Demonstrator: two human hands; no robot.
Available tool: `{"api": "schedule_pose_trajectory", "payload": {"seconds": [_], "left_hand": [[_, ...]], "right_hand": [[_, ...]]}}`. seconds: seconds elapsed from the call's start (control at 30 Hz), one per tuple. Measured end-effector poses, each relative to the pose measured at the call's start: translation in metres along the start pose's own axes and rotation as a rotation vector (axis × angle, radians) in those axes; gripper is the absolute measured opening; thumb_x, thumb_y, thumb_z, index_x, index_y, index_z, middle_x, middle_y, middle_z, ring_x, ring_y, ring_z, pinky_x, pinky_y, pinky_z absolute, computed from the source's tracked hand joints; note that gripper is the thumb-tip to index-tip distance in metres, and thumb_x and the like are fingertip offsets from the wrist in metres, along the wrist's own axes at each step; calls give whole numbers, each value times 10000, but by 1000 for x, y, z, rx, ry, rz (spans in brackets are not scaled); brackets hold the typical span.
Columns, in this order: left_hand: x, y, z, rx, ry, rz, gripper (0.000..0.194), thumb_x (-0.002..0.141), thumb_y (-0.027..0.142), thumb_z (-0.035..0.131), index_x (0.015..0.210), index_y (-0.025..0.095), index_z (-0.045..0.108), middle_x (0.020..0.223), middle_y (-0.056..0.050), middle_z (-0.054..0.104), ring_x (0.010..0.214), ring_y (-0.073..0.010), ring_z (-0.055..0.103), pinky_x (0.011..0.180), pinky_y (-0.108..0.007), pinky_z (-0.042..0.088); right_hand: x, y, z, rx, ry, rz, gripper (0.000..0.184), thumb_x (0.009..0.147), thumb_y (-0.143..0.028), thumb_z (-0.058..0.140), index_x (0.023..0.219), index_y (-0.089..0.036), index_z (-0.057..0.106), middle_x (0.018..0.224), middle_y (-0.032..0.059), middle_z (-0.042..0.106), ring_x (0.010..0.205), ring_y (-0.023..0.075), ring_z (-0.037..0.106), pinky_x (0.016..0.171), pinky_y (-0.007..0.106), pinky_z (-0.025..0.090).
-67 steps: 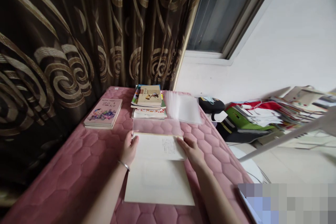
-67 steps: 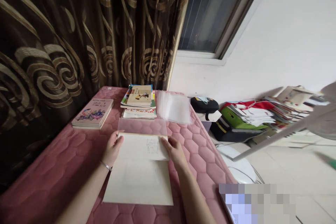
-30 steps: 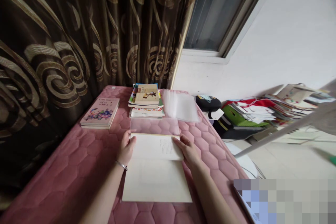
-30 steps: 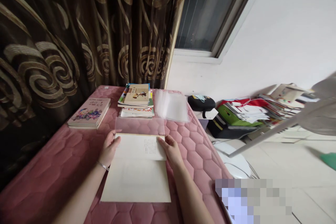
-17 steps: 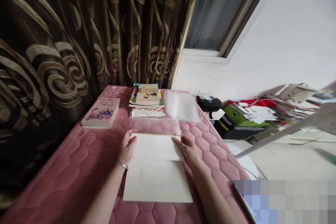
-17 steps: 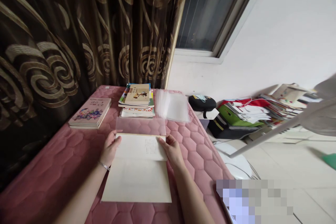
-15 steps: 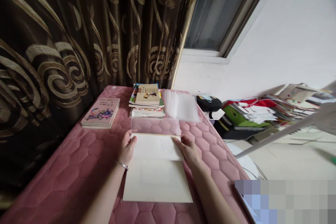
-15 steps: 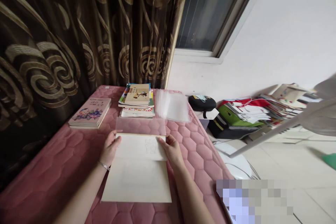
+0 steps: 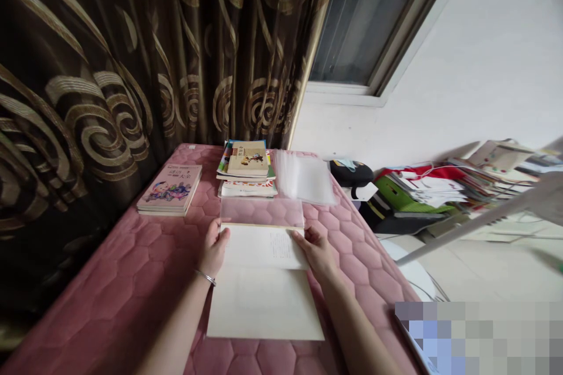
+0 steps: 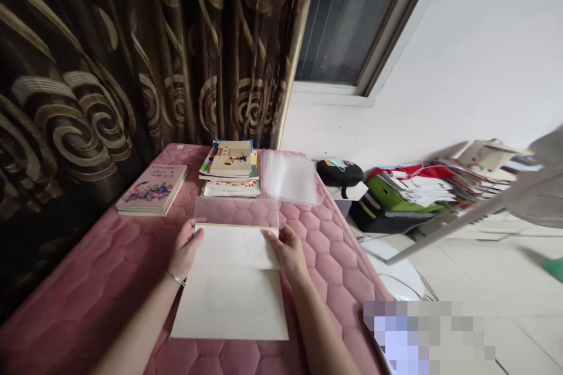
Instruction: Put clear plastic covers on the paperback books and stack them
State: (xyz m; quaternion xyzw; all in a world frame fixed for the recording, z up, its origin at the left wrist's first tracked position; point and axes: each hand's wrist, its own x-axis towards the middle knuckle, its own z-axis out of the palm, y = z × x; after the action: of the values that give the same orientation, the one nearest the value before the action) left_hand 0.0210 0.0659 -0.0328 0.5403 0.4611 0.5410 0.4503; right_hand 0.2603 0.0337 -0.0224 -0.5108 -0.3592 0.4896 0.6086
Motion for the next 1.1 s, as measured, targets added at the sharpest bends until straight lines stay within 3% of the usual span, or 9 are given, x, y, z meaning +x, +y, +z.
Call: {"api": "schedule_pose_trajectory", "payload": {"seconds": [0.2,0.43,0.7,1.0,1.1], "left_hand": [[0,6,1,34,32,-1,430,757,532,559,996,176,533,579,83,348,504,-90,316,489,-217,242],[1,5,1,28,25,-9,415,762,513,562,1003,177,531,610,68,409,534,-101,361,507,-219,284],[1,3,0,50,19,20,389,785,489,549,1013,174,536,656,50,452,571,-111,394,544,-231,307],[0,2,0,64,3,28,433,787,512,523,1036,158,511,586,84,329,502,-96,300,479,-221,238],[0,1,1,64,14,31,441,795,519,517,1047,157,505,583,87,309,494,-94,282,467,-220,219]], "right_hand": [[-5,-6,1,-79,-40,11,400,583,-520,770,765,-195,625,709,15,655,645,173,585,537,251,445],[-6,-6,2,-50,-35,63,326,580,-477,782,658,-205,621,623,-8,630,551,153,554,503,257,430],[-6,-6,1,21,-65,112,305,588,-427,794,710,-192,643,614,-10,621,557,146,562,508,249,439],[-1,2,-1,79,-35,43,366,606,-418,793,859,-218,620,706,-25,650,594,139,582,523,228,447],[0,4,0,60,-32,12,349,608,-421,792,824,-214,614,670,-23,627,590,143,568,509,228,437]]}}
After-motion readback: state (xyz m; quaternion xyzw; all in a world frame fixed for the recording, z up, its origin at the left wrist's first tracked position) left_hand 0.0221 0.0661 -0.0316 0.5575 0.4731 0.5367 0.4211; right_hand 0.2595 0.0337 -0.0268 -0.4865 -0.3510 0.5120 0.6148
